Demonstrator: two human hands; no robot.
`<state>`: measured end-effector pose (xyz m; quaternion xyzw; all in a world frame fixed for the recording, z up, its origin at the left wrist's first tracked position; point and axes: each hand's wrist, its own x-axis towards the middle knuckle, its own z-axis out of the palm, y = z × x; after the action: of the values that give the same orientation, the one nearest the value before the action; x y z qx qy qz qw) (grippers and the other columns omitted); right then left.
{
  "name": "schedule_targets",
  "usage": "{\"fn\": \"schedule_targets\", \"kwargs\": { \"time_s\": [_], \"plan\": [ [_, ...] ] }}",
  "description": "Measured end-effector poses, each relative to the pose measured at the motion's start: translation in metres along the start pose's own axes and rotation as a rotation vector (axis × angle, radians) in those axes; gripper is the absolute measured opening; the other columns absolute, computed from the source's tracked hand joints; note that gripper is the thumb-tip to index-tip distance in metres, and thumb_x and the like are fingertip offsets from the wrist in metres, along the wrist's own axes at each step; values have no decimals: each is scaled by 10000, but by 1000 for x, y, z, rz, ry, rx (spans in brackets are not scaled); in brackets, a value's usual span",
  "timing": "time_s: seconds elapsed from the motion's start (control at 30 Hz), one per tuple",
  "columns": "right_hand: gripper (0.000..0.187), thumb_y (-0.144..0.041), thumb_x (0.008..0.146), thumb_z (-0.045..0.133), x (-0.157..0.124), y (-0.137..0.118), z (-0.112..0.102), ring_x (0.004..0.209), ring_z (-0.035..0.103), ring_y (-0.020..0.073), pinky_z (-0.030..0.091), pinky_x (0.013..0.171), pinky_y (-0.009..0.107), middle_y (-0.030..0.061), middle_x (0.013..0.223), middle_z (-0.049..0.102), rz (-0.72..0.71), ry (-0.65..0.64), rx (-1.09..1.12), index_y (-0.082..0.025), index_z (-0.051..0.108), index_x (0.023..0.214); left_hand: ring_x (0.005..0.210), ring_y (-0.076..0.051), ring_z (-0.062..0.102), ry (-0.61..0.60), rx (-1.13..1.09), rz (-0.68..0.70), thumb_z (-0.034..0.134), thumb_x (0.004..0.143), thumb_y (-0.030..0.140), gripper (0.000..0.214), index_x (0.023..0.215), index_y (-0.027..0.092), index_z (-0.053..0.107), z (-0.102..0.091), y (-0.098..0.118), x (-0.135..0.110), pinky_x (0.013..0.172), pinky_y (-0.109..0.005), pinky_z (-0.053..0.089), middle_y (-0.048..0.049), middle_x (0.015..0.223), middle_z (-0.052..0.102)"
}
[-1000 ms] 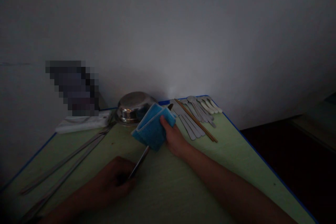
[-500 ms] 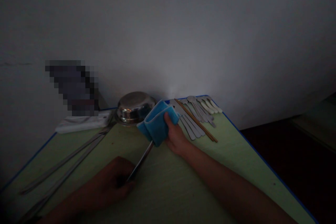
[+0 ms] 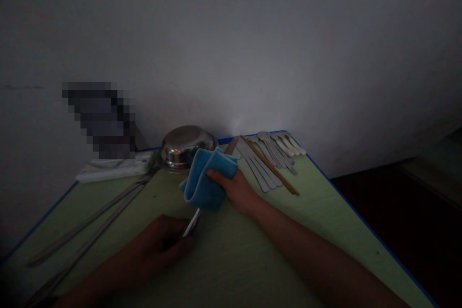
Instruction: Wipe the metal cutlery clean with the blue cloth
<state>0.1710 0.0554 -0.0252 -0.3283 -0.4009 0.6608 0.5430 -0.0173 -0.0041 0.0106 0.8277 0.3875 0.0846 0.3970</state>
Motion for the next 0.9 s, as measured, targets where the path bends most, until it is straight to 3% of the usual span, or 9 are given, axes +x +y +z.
{"fn": "schedule_targets", "kwargs": {
  "time_s": [0.23,0.5,0.6,0.73,0.9],
  "plan": [
    [303,-342,721,671,-1,-2,2,972,628,190,424,963,404,16,1024,685,17,3,0,-225,629,997,522,-95,427,62,-79,-19,345,930,373,313,714,183,468,2,-2,2,495,-202,317,65,592,417],
    [307,-363,702,685,-2,-2,3,994,620,191,419,974,399,5,1014,689,61,73,1,-235,639,978,497,-85,392,41,-4,4,399,873,273,274,620,180,443,0,2,3,469,-193,293,68,563,381],
    [303,-385,710,675,-1,-5,6,960,636,191,459,932,389,14,980,702,111,128,98,-224,638,965,487,-83,382,48,4,23,425,826,246,248,589,183,459,1,0,1,462,-181,306,70,540,373],
    [317,-460,818,524,5,-10,6,909,655,175,508,865,369,18,892,721,190,223,308,-220,617,1004,496,-95,392,109,41,40,487,750,245,196,561,192,483,3,-7,-6,472,-176,346,66,511,378],
    [392,-506,871,384,10,-15,0,856,669,170,525,829,352,10,725,722,167,222,504,-212,644,876,542,-112,429,135,59,100,510,688,223,138,555,194,483,0,-12,-10,528,-188,400,52,524,423]
  ]
}}
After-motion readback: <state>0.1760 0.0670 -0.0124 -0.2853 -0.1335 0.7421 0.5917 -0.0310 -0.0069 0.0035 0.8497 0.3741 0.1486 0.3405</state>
